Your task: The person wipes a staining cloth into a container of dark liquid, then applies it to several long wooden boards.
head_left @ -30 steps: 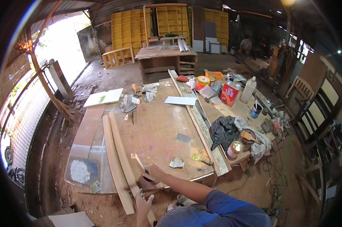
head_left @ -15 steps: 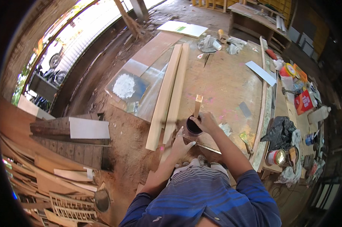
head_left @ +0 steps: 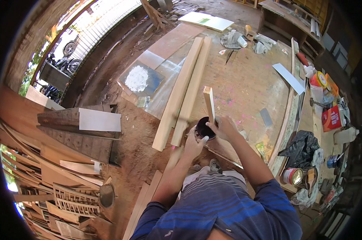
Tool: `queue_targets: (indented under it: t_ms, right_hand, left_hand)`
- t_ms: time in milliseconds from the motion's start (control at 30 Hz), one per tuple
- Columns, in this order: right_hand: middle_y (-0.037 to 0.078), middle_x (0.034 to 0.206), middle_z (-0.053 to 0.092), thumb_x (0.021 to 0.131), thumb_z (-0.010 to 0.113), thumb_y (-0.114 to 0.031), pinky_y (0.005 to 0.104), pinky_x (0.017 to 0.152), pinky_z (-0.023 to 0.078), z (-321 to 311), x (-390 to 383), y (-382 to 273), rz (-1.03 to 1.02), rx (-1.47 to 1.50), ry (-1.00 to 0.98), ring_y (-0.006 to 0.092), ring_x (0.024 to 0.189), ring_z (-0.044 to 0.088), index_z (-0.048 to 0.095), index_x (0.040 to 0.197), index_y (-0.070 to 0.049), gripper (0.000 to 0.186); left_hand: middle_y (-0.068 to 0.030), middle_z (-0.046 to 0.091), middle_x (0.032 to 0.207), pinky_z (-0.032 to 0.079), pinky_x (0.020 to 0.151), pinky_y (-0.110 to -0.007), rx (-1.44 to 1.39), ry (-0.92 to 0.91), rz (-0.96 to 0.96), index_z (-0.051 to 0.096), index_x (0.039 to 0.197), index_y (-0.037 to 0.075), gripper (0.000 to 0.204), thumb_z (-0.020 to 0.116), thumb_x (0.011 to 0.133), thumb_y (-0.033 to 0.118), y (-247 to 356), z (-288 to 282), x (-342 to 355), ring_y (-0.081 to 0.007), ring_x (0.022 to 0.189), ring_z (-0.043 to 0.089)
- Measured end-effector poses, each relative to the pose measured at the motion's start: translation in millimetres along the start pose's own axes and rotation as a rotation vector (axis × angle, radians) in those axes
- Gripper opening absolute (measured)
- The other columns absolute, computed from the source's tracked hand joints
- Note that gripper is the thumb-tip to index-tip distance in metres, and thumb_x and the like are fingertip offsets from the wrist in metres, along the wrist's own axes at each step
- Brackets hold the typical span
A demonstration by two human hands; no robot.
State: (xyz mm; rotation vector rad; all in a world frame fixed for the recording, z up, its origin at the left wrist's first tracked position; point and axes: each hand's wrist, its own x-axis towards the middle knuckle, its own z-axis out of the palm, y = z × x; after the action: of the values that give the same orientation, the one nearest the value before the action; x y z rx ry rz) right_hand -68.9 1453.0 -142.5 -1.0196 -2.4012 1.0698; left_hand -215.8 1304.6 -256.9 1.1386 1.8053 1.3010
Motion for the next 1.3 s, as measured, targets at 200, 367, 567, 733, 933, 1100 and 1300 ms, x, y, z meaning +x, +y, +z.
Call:
queue_targets:
  t_ms: [200, 367, 567, 733, 933, 1100, 1300]
  right_hand:
    - [0.022, 0.088, 0.074, 0.095, 0.076, -0.035, 0.0453, 0.075, 0.055, 30.2, 13.0, 22.6, -0.040, 0.357, 0.039, 0.0372, 0.079, 0.071, 0.075, 0.103, -0.002, 0.034]
    - [0.023, 0.093, 0.073, 0.097, 0.074, -0.040, 0.0476, 0.075, 0.056, -8.0, 1.3, 4.8, 0.049, 0.013, -0.016, 0.0402, 0.083, 0.072, 0.073, 0.105, -0.003, 0.038]
    - [0.022, 0.089, 0.072, 0.097, 0.076, -0.037, 0.0475, 0.074, 0.056, 35.9, 16.2, 30.2, -0.132, 0.247, 0.067, 0.0404, 0.081, 0.071, 0.073, 0.103, -0.003, 0.035]
    - [0.020, 0.079, 0.069, 0.095, 0.079, -0.035, 0.0434, 0.067, 0.053, 5.8, 14.0, 21.9, -0.017, 0.074, 0.130, 0.0347, 0.071, 0.069, 0.073, 0.095, 0.000, 0.036]
    - [0.023, 0.092, 0.074, 0.095, 0.076, -0.035, 0.0467, 0.077, 0.056, 13.4, 13.8, 18.1, -0.001, 0.348, -0.046, 0.0433, 0.085, 0.071, 0.074, 0.107, -0.004, 0.034]
    - [0.024, 0.096, 0.072, 0.097, 0.075, -0.031, 0.0475, 0.079, 0.056, 3.0, 16.6, 22.0, 0.018, 0.093, 0.095, 0.0421, 0.088, 0.071, 0.075, 0.109, -0.002, 0.031]
    - [0.024, 0.095, 0.071, 0.097, 0.074, -0.029, 0.0494, 0.079, 0.055, 17.4, 13.6, 15.8, -0.060, 0.324, 0.113, 0.0440, 0.088, 0.070, 0.072, 0.107, 0.000, 0.031]
  left_hand:
    - [-0.0182, 0.063, 0.137, 0.052, 0.108, -0.038, -0.004, -0.048, -0.107, 0.035, 0.155, -0.003, 0.075, 0.079, 0.096, 0.012, 22.9, -0.8, 1.0, -0.0234, 0.126, 0.064]
    - [-0.0167, 0.063, 0.137, 0.053, 0.107, -0.038, -0.109, -0.043, -0.059, 0.035, 0.155, -0.003, 0.074, 0.079, 0.096, 0.010, 21.0, -1.7, -0.2, -0.0222, 0.126, 0.064]
    - [-0.0202, 0.064, 0.137, 0.053, 0.108, -0.038, -0.070, -0.082, -0.127, 0.039, 0.151, -0.005, 0.075, 0.083, 0.092, 0.014, 21.8, -6.8, 8.8, -0.0251, 0.126, 0.066]
    - [-0.0214, 0.061, 0.144, 0.054, 0.106, -0.043, 0.465, -0.138, 0.074, 0.038, 0.156, -0.002, 0.079, 0.081, 0.093, 0.017, 48.5, -44.0, 20.6, -0.0303, 0.126, 0.066]
    - [-0.0132, 0.062, 0.128, 0.053, 0.101, -0.051, 0.872, -0.391, 0.349, 0.077, 0.120, 0.016, 0.032, 0.072, 0.090, 0.009, 88.4, -69.3, 73.0, -0.0369, 0.116, 0.065]
    - [-0.0085, 0.066, 0.119, 0.052, 0.103, -0.044, 1.181, -0.639, 0.613, 0.082, 0.101, 0.012, 0.019, 0.066, 0.090, 0.010, 111.7, -66.5, 93.7, -0.0313, 0.118, 0.061]
    - [-0.0060, 0.068, 0.111, 0.049, 0.106, -0.042, 1.331, -0.702, 0.602, 0.081, 0.091, 0.017, 0.014, 0.068, 0.088, 0.015, 110.5, -60.4, 104.4, -0.0268, 0.116, 0.061]
